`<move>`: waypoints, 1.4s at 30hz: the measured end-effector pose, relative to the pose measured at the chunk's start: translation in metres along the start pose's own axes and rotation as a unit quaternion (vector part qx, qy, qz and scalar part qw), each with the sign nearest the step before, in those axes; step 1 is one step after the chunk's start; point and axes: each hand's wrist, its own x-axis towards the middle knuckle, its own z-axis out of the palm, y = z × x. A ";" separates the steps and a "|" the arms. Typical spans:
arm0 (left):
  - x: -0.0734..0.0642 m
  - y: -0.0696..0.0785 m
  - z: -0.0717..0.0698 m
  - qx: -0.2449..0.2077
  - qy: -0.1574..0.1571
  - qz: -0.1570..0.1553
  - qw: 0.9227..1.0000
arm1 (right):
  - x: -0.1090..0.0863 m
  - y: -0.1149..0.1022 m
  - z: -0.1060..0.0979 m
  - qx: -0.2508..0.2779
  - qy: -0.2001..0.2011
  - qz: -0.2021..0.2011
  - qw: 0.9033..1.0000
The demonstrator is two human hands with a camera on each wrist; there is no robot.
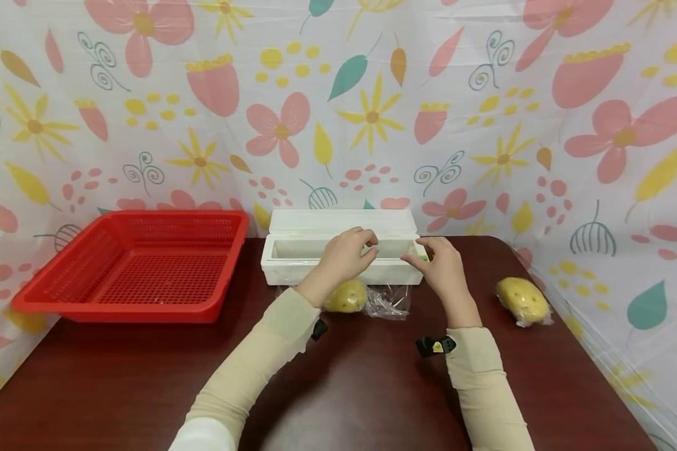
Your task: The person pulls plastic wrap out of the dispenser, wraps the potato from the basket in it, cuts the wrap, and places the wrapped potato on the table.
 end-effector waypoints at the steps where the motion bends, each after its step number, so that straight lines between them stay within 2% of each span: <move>1: 0.004 0.002 0.000 -0.003 -0.008 -0.005 1.000 | 0.001 0.004 -0.001 0.003 -0.006 0.009 1.000; 7: 0.025 0.007 0.001 -0.025 -0.043 -0.019 0.999 | 0.005 0.026 0.003 0.015 -0.061 0.078 0.995; 10: 0.032 0.009 0.004 -0.028 -0.053 -0.023 0.998 | 0.005 0.034 0.008 0.046 -0.071 0.100 0.991; 13: 0.038 0.012 0.008 -0.033 -0.062 -0.022 0.997 | 0.004 0.041 0.013 0.062 -0.072 0.106 0.990; 23: 0.057 0.021 0.038 -0.086 -0.105 -0.014 0.991 | 0.003 0.060 0.021 0.077 -0.096 0.084 0.989; 28: 0.066 0.026 0.051 -0.093 -0.113 -0.019 0.989 | 0.003 0.062 0.020 0.070 -0.094 0.065 0.991; 36: 0.076 0.033 0.068 -0.080 -0.131 0.004 0.988 | 0.001 0.065 0.018 0.050 -0.060 0.069 0.995; 42: 0.078 0.035 0.076 -0.066 -0.130 -0.005 0.989 | 0.003 0.068 0.025 0.049 -0.034 0.056 0.997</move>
